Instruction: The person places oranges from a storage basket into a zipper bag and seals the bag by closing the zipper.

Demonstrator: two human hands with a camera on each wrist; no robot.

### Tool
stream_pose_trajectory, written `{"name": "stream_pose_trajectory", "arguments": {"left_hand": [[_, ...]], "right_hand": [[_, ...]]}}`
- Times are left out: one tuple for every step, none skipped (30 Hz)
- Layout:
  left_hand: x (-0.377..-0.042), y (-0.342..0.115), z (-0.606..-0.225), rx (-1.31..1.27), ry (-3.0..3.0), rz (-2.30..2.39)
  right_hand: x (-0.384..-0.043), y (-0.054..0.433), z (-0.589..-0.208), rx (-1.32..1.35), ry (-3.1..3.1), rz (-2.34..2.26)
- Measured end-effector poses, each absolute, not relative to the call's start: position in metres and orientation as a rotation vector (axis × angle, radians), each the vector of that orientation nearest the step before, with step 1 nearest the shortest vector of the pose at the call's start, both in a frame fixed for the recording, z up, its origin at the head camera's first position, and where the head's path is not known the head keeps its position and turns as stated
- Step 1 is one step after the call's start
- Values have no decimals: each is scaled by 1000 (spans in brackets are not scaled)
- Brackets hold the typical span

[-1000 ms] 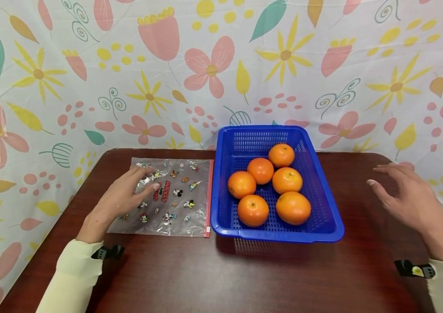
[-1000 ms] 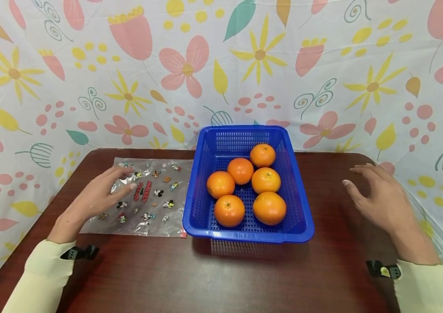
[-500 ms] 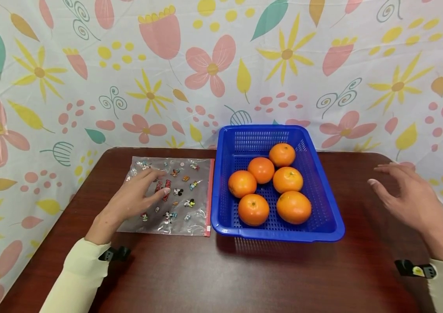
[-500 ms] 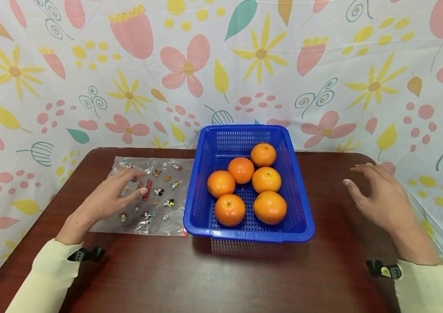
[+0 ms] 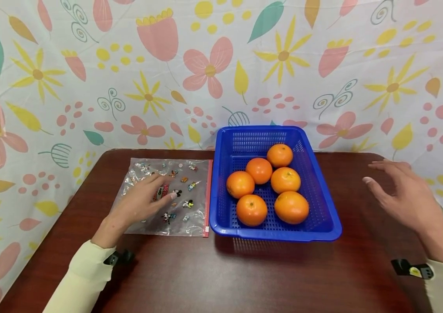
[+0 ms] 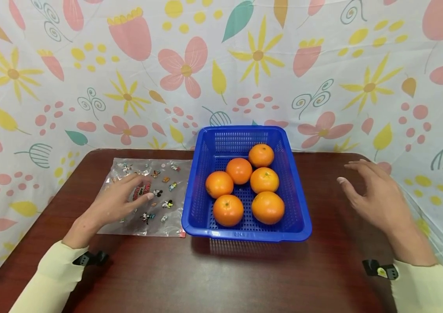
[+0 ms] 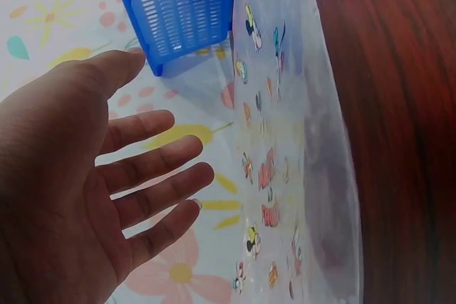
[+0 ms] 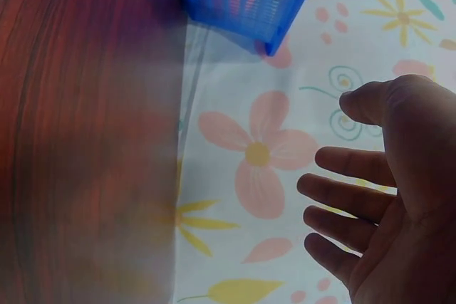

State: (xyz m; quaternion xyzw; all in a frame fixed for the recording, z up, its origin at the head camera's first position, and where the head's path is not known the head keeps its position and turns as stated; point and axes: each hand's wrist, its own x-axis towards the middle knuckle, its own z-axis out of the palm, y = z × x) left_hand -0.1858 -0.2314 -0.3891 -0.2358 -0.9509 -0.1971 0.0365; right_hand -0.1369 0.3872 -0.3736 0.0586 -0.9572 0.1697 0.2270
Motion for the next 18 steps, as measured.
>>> {"name": "stream_pose_trajectory", "arguments": {"left_hand": [[-185, -230, -390, -721, -2923, -602], [-185, -229, -390, -719, -2927, -598], [-185, -227, -391, -719, -2929, -594], [-184, -226, -391, -715, -2933, -589], [-184, -224, -391, -716, -2935, -585], [-183, -223, -392, -721, -2935, -580], [-183, -221, -392, -720, -2936, -573], [-183, -220, -392, -728, -2936, -566], [-183, -218, -392, -731, -2936, -561], [-183, -217, -392, -736, -2937, -552], [-183, -216, -392, -747, -2935, -545], [-183, -215, -392, -756, -2934, -548], [-183, -214, -392, -766, -2932, -553], [-183, -213, -392, -779, -2926, -551], [-183, -212, -391, -790, -2919, -549], [-183, -212, -391, -802, -2909, -543], [-183, -211, -391, -814, -2899, -541], [-183, -211, -392, -826, -2886, -537]], "right_hand": [[-137, 386, -373, 160, -2641, 467], [-136, 385, -372, 155, -2648, 466], [-136, 383, -371, 152, -2654, 461], [-135, 382, -370, 149, -2660, 460], [-135, 381, -369, 148, -2665, 458], [-134, 380, -369, 149, -2666, 457], [-134, 379, -368, 147, -2670, 456], [-133, 378, -367, 145, -2672, 456], [-133, 377, -367, 146, -2672, 458], [-132, 376, -366, 144, -2674, 459], [-132, 376, -365, 145, -2674, 460], [-131, 375, -364, 146, -2673, 463], [-131, 374, -363, 149, -2671, 467], [-130, 374, -362, 153, -2669, 468], [-130, 372, -361, 161, -2665, 471], [-130, 371, -360, 167, -2664, 469], [-130, 370, -359, 174, -2661, 469], [-129, 368, -358, 181, -2659, 467]]}}
